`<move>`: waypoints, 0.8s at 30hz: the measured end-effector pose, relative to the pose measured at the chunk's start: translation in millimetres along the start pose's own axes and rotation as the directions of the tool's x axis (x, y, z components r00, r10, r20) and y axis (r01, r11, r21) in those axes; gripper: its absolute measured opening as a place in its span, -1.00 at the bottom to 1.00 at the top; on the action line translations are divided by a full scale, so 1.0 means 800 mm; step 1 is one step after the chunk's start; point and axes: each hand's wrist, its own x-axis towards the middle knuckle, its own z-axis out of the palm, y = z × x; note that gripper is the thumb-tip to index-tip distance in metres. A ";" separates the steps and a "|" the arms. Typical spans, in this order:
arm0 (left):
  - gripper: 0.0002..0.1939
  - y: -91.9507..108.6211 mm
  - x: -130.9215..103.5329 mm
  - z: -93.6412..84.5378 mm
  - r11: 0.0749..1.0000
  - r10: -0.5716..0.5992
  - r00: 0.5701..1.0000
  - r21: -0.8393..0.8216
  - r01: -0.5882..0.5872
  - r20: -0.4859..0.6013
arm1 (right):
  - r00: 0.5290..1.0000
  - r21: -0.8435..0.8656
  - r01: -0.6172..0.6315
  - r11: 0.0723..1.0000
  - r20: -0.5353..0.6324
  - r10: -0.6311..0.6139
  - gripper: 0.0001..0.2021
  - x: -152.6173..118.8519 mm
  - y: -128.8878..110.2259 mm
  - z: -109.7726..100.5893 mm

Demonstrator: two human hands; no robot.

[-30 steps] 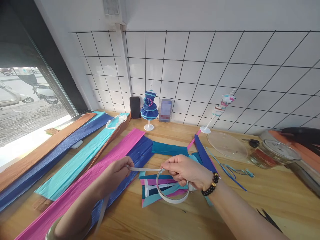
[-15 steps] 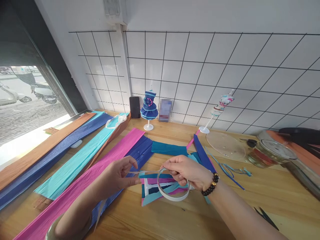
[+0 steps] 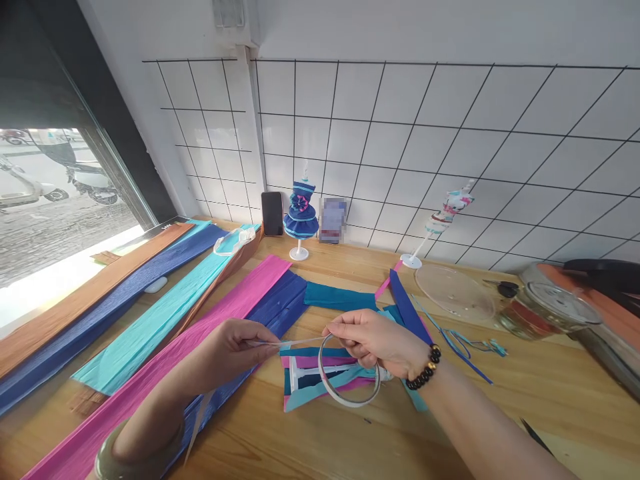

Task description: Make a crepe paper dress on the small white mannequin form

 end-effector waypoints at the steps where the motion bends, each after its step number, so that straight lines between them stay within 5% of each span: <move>1: -0.69 0.000 -0.001 0.000 1.000 -0.007 1.000 -0.008 0.007 0.011 | 1.000 -0.003 0.000 1.000 0.000 0.000 -0.64 0.000 0.000 -0.001; 12: -0.67 0.002 -0.002 -0.004 0.999 -0.035 0.999 0.008 0.035 0.026 | 1.000 -0.037 0.021 0.999 -0.008 -0.021 -0.64 -0.002 -0.006 -0.006; 24: -0.70 -0.013 0.007 0.000 0.994 -0.006 0.992 0.105 0.020 -0.129 | 0.987 -0.243 0.021 0.970 -0.151 -0.059 -0.60 -0.029 -0.006 -0.040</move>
